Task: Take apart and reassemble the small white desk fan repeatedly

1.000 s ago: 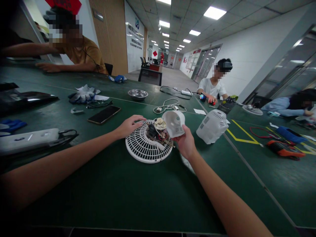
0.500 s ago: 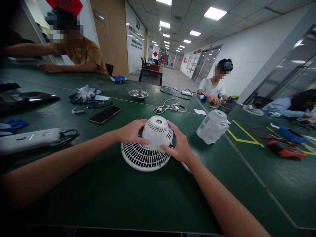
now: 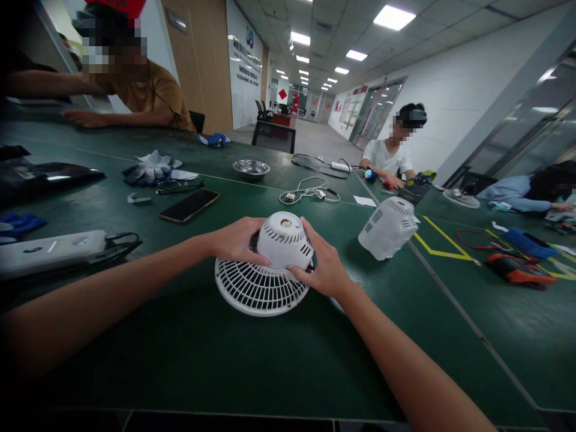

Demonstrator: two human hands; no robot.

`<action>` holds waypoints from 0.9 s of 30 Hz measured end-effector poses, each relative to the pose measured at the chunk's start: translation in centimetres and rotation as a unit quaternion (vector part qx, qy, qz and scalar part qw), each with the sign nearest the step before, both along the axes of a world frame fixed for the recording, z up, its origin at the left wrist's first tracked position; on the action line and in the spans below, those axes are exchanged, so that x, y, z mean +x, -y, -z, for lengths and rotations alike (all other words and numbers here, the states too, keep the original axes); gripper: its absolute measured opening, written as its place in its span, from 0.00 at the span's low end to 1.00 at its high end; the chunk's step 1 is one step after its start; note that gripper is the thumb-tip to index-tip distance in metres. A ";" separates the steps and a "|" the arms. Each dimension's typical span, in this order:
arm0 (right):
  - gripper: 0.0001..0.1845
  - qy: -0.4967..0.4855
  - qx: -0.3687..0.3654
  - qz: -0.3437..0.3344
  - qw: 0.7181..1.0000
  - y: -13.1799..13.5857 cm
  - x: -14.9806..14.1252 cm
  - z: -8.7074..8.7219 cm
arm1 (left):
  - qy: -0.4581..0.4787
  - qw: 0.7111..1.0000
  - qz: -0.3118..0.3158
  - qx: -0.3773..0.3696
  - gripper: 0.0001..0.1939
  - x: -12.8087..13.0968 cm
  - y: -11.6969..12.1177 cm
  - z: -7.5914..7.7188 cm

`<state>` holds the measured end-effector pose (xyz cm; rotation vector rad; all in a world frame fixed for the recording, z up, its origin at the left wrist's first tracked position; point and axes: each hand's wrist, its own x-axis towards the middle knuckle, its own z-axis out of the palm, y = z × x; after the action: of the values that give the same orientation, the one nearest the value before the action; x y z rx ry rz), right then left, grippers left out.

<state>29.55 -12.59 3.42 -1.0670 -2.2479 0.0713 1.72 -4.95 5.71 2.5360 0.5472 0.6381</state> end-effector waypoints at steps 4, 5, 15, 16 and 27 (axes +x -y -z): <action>0.62 0.006 0.007 0.017 1.000 -0.2 0.0 0.1 | -0.029 0.999 -0.024 0.037 0.41 -0.3 -0.2 0.1; 0.63 0.007 0.001 0.015 1.000 -0.2 0.0 0.2 | -0.027 0.998 -0.034 0.046 0.41 -0.4 -0.2 0.1; 0.53 -0.138 -0.184 -0.056 0.972 1.1 -0.5 -0.1 | 0.073 0.997 0.008 0.035 0.71 1.0 1.3 1.6; 0.52 -0.142 -0.186 -0.058 0.971 1.1 -0.5 -0.1 | 0.082 0.996 0.004 0.039 0.70 1.2 1.5 1.6; 0.48 -0.147 -0.187 -0.066 0.969 1.2 -0.8 -0.8 | 0.101 0.992 -0.026 0.073 0.57 1.7 1.8 2.0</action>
<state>28.72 -13.78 4.26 -1.0145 -2.0735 0.6892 3.39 -6.78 3.70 2.5575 0.5137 0.9741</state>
